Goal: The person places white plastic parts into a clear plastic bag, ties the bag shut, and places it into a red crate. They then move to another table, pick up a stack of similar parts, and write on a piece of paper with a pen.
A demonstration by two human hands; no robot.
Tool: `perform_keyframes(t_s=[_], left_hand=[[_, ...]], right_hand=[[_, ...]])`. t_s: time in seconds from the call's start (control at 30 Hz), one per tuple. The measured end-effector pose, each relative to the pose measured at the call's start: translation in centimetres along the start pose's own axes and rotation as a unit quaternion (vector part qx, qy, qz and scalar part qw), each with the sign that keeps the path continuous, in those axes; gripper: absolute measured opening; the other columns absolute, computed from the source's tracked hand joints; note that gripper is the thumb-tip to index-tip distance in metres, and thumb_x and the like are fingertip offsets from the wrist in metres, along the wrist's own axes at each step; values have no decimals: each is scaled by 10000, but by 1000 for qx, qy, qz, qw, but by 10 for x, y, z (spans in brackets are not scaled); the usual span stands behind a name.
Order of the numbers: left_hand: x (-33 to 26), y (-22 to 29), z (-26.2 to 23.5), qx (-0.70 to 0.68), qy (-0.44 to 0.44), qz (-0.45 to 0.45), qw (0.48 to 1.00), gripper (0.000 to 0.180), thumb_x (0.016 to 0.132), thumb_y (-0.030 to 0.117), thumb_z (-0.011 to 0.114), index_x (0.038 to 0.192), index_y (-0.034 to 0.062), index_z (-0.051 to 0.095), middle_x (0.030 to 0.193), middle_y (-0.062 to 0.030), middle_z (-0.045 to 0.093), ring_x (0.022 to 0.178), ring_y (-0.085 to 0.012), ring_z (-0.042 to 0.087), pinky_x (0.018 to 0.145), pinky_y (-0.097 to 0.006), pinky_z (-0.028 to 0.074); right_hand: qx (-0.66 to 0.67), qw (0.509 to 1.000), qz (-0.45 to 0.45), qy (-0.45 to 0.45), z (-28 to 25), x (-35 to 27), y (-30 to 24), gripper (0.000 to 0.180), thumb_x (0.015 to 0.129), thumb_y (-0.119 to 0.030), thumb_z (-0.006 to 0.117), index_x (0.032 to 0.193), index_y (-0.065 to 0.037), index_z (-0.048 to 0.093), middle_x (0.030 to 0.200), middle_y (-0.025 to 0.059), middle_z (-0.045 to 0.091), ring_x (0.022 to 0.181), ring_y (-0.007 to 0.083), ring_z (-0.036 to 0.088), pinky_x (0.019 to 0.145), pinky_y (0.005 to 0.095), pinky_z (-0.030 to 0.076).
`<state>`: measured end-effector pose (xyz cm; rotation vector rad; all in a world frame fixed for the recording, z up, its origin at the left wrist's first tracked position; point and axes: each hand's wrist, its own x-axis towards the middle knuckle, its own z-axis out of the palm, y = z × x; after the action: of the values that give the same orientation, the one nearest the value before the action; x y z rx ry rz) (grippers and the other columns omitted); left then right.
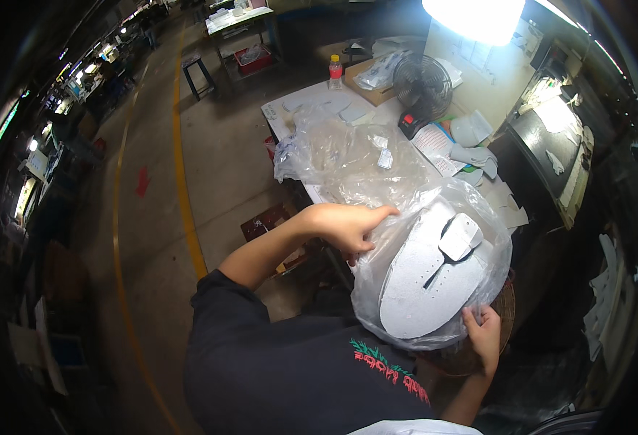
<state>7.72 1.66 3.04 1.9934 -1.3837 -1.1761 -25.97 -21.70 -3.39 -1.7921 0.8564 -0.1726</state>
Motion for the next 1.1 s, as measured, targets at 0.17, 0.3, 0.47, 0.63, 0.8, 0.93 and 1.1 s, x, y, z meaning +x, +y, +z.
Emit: perform_keyframes(t_s=[0.17, 0.3, 0.47, 0.63, 0.8, 0.93, 1.1], left_hand=[[-6, 6, -7, -271, 165, 242, 917, 298, 1024, 0, 474, 1316, 59, 479, 742, 79, 486, 586, -1, 404, 533, -198, 348], [28, 27, 13, -280, 261, 263, 885, 264, 1005, -37, 493, 1249, 48, 548, 821, 66, 512, 645, 7, 434, 569, -199, 354], [77, 67, 73, -105, 150, 315, 931, 296, 1041, 138, 618, 1326, 106, 546, 629, -65, 507, 584, -203, 521, 590, -362, 416], [92, 68, 99, 68, 102, 254, 959, 373, 1032, 443, 592, 1191, 117, 681, 680, -125, 657, 711, -353, 701, 657, -469, 511], [96, 73, 109, 88, 116, 189, 971, 549, 1000, 626, 551, 1092, 111, 718, 723, -156, 680, 775, -385, 710, 696, -488, 523], [101, 78, 106, 102, 145, 225, 958, 604, 981, 680, 552, 1074, 109, 725, 791, -198, 705, 803, -413, 700, 714, -492, 523], [94, 71, 77, -270, 176, 339, 884, 125, 1007, 104, 682, 944, -2, 705, 735, 40, 622, 682, -33, 506, 588, -261, 416]], right_hand=[[64, 975, -188, 102, -26, -15, -25, 187, 1032, -82, 598, 848, -65, 570, 728, -83, 508, 645, -4, 411, 569, 208, 303], [99, 937, -279, 187, -35, -16, -55, 272, 1068, -120, 538, 804, -66, 504, 681, -52, 459, 549, 10, 372, 495, 203, 287], [71, 953, -262, 132, 2, 1, -78, 228, 1071, -220, 595, 954, -27, 570, 730, 21, 528, 544, 83, 468, 508, 255, 389], [-257, 905, -206, 268, 9, 12, -70, 235, 972, -208, 736, 1004, -17, 603, 762, 49, 582, 634, 183, 549, 629, 344, 487], [8, 991, -123, 45, 19, 11, -45, 139, 979, -42, 683, 1068, -7, 582, 878, 25, 624, 802, 82, 580, 711, 250, 467], [108, 963, -215, 122, 18, -2, -54, 138, 1004, 26, 621, 1134, -10, 593, 978, 30, 636, 747, 66, 555, 720, 209, 469], [166, 925, -292, 177, 17, 2, -68, 427, 1002, -198, 720, 1349, 4, 577, 1118, 74, 691, 570, 21, 433, 575, 177, 382]])
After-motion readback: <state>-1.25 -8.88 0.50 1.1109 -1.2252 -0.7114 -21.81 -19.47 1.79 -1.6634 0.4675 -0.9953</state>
